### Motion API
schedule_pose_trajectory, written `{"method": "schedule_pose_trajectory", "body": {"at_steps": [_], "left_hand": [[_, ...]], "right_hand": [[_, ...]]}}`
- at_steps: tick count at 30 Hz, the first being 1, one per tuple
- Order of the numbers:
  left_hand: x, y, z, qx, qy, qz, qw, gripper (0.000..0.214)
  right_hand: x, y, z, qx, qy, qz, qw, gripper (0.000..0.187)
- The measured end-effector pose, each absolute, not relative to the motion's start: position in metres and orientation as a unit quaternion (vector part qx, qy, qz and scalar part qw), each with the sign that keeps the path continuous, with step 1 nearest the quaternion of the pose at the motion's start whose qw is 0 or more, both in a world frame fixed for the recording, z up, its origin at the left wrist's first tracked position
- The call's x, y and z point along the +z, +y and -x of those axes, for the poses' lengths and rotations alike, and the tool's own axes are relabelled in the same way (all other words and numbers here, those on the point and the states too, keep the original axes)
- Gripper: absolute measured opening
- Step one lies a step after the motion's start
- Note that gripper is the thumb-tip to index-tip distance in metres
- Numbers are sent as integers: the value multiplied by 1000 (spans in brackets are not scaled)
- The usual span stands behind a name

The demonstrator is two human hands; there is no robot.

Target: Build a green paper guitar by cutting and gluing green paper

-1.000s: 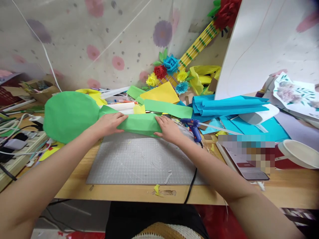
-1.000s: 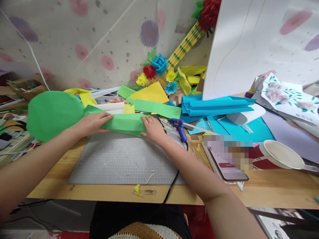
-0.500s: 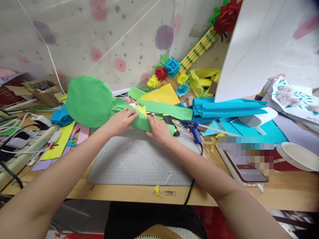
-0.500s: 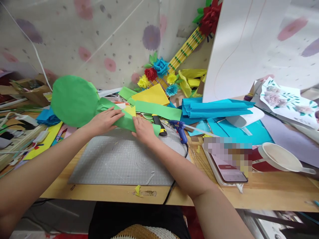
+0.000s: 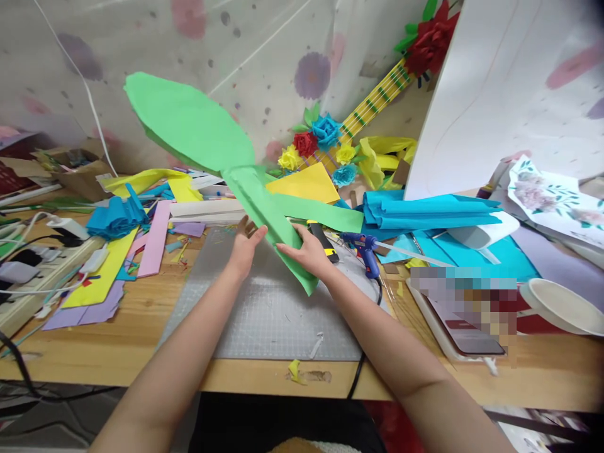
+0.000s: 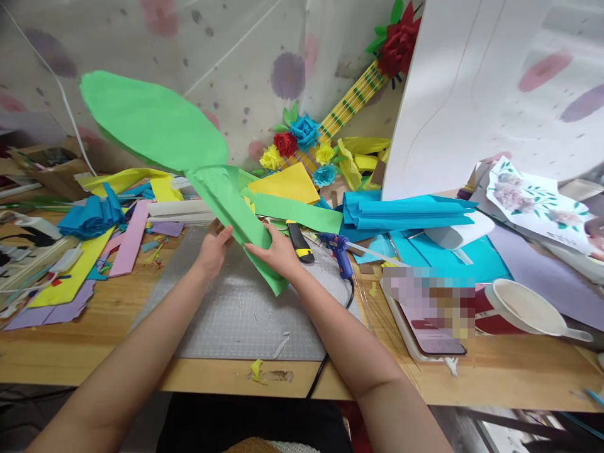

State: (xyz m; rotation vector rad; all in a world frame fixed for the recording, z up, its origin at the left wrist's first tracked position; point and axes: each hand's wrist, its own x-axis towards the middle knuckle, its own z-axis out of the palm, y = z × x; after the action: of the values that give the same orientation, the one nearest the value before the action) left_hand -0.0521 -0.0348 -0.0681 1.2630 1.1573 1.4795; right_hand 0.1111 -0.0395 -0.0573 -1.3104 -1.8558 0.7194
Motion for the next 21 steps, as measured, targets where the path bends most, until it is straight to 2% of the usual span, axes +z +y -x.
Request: {"method": "schedule_pose_trajectory", "body": {"at_steps": [2, 5, 11, 17, 21], "left_hand": [[-64, -38, 50, 578, 401, -465, 538, 60], [-57, -49, 52, 566, 369, -393, 623, 53], [-54, -57, 53, 640, 377, -331, 582, 38], [-53, -56, 54, 654, 365, -327, 576, 41], [-46, -54, 67, 682, 328, -273, 594, 45]], "right_hand": [[-57, -42, -110, 319, -738, 473, 360, 62], [-55, -45, -106, 393, -748, 415, 337, 57], [-53, -46, -101, 496, -704, 378, 339, 49], [-55, -45, -104, 490, -709, 385, 331, 52], [-53, -45, -106, 458, -741, 396, 289, 54]]}}
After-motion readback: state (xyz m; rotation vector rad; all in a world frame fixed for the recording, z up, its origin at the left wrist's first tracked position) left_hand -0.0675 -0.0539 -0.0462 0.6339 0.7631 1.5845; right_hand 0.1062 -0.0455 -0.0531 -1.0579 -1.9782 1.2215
